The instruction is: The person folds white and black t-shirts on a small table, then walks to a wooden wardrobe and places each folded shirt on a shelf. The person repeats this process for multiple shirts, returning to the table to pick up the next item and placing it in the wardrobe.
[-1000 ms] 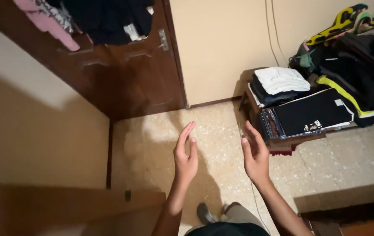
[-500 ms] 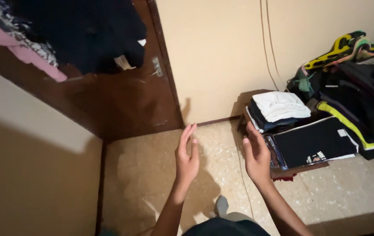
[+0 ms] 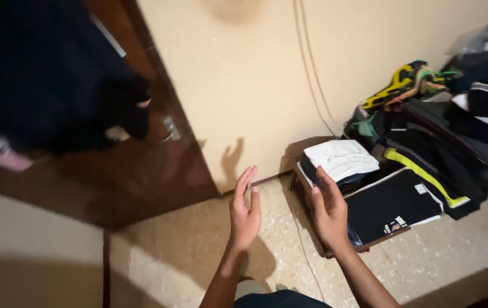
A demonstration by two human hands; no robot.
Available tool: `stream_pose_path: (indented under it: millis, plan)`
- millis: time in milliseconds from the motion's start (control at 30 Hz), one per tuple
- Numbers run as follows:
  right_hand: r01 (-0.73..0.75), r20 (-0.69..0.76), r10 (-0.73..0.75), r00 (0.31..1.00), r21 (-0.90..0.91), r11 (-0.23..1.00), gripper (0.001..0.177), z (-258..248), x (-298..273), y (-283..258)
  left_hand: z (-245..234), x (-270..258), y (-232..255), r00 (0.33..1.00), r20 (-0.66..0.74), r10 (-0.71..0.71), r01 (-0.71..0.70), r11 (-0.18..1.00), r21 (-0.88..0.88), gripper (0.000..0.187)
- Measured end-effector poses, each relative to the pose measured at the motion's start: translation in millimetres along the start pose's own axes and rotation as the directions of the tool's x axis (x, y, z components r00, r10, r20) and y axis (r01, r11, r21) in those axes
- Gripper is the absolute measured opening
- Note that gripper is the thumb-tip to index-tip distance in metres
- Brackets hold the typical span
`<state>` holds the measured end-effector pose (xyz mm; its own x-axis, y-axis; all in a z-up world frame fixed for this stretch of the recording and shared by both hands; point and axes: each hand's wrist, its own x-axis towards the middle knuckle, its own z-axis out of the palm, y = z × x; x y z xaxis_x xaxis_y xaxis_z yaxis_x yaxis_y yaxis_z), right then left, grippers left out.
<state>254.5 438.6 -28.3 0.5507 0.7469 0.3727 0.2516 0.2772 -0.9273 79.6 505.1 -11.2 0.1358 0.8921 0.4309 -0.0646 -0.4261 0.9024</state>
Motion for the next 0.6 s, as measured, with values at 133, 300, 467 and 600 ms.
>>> stream_pose_path:
  millis: [133,300,467,600]
  plan:
    - [-0.021,-0.090,0.016,0.996,-0.057,0.998,0.045,4,16,3,17,35,-11,0.995,0.098,0.003,0.002,0.998,-0.058,0.046]
    - [-0.052,-0.214,0.024,0.976,-0.124,0.991,0.047,10,34,1,33,75,-34,0.970,0.241,0.031,-0.002,0.993,-0.121,0.044]
    - [-0.076,-0.347,0.017,0.938,-0.156,0.985,0.047,22,46,9,36,114,-39,0.913,0.407,0.031,0.037,0.987,-0.158,0.042]
    - [-0.095,-0.450,0.008,0.893,-0.171,0.981,0.048,24,43,14,45,131,-46,0.851,0.525,0.037,0.048,0.988,-0.146,0.042]
